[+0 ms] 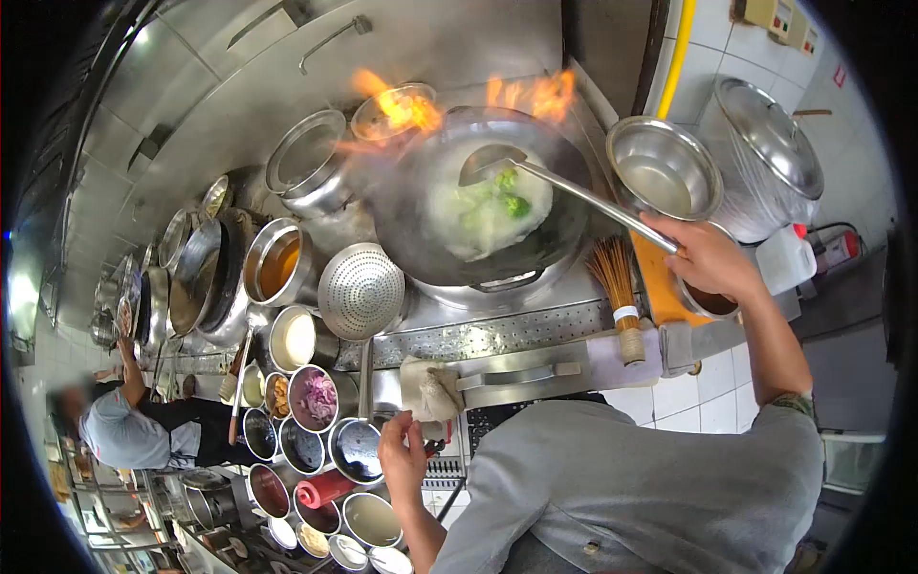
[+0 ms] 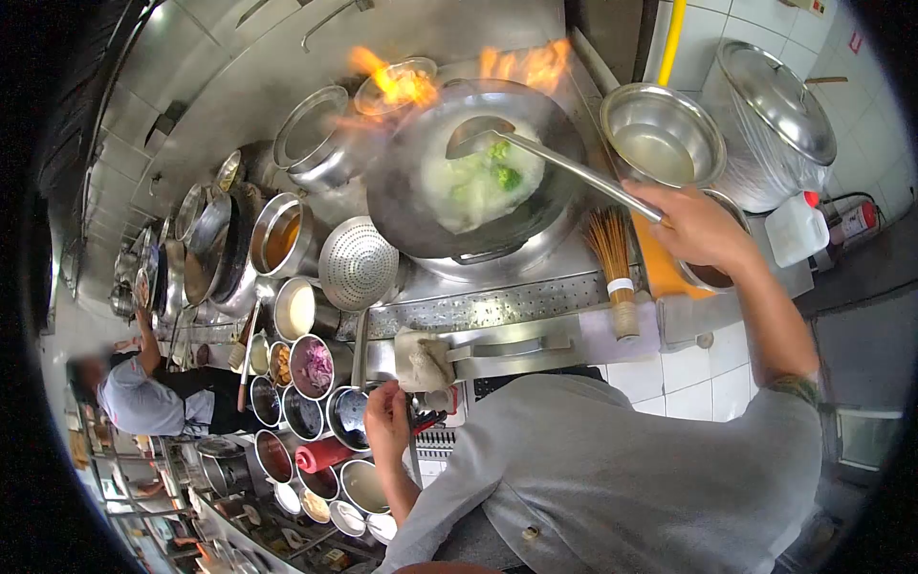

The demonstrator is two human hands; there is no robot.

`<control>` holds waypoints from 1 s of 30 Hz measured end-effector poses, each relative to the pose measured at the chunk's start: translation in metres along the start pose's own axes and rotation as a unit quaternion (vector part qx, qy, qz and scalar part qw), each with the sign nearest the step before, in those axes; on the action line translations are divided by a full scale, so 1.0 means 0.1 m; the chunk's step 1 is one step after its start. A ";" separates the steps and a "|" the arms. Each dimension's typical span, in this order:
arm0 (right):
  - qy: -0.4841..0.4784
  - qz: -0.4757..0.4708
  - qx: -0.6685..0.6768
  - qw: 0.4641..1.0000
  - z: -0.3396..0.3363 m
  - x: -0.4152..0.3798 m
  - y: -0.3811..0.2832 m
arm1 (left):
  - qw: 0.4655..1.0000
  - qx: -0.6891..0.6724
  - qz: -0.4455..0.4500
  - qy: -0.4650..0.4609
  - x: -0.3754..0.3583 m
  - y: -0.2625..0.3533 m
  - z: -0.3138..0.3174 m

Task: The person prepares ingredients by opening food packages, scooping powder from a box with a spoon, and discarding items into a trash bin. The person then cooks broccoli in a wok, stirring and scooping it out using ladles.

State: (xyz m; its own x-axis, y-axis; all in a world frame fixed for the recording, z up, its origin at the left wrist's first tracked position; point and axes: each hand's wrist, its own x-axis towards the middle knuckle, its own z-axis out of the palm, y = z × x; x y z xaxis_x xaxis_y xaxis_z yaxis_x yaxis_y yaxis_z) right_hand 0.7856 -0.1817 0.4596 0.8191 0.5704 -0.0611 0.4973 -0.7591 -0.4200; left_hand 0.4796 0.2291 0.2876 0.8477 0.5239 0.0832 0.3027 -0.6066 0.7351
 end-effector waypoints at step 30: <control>0.038 0.023 0.070 0.997 0.38 -0.02 0.45 | 0.947 0.100 0.304 -0.021 1.32 1.80 1.40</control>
State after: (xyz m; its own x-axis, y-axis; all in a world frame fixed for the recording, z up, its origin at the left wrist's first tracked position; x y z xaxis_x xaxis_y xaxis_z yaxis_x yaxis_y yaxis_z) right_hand 0.7956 -0.2048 0.4059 0.8623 0.5061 -0.0176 0.4174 -0.7298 -0.5415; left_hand 0.7070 0.1053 0.3369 0.9068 0.0197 0.4210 -0.1742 -0.8921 0.4168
